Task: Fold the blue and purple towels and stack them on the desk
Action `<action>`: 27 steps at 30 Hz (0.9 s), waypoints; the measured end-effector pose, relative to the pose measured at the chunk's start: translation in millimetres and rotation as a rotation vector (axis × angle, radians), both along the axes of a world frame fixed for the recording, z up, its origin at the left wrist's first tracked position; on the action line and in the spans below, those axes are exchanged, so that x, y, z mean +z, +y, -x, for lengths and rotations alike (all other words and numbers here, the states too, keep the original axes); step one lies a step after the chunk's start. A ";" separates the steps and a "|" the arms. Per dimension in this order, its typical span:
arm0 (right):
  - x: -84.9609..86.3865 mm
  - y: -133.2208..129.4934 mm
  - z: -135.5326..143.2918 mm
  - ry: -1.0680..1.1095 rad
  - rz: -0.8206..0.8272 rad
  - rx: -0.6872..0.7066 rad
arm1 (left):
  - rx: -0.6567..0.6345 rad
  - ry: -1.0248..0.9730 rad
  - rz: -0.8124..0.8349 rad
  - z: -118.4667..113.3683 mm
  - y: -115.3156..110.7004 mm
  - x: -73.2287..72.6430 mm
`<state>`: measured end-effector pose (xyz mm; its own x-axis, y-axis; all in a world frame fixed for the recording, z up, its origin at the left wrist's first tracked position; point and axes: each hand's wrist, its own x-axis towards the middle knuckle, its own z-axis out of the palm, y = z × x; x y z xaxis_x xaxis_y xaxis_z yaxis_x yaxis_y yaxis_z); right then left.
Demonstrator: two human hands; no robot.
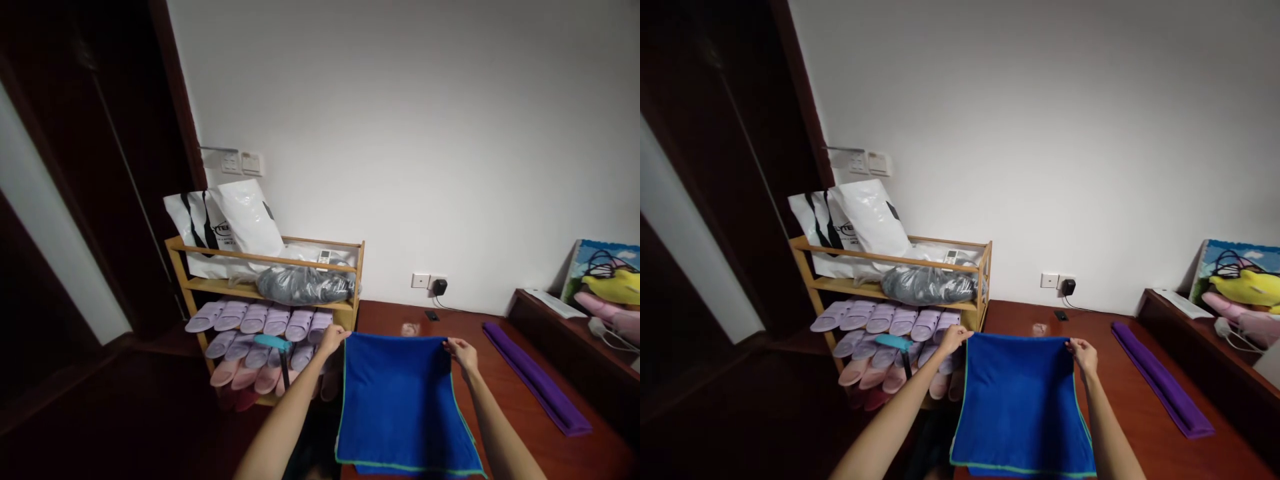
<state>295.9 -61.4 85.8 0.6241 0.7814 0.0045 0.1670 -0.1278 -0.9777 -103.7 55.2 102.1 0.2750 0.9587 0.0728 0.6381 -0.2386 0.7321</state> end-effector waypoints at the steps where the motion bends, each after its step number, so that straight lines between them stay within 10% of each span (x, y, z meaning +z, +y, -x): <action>1: -4.8 4.1 -0.9 -0.025 0.017 0.012 | 0.019 0.032 -0.005 -1.4 4.8 -3.7; 8: -53.5 4.9 34.4 -0.263 0.109 0.186 | 0.109 0.200 -0.083 -33.3 -13.2 -27.7; 17: -128.5 -40.2 68.1 -0.971 0.347 0.335 | -0.187 0.461 -0.194 -83.7 -100.7 -113.8; 27: -133.5 -114.1 45.0 -1.014 0.389 0.241 | -0.361 0.381 -0.159 -74.9 -150.7 -109.1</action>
<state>250.8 -175.4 -47.7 0.3018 0.9408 0.1543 0.9278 -0.2526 -0.2747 -28.8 -95.4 -7.0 0.6194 0.7841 0.0405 0.7082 -0.5802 0.4022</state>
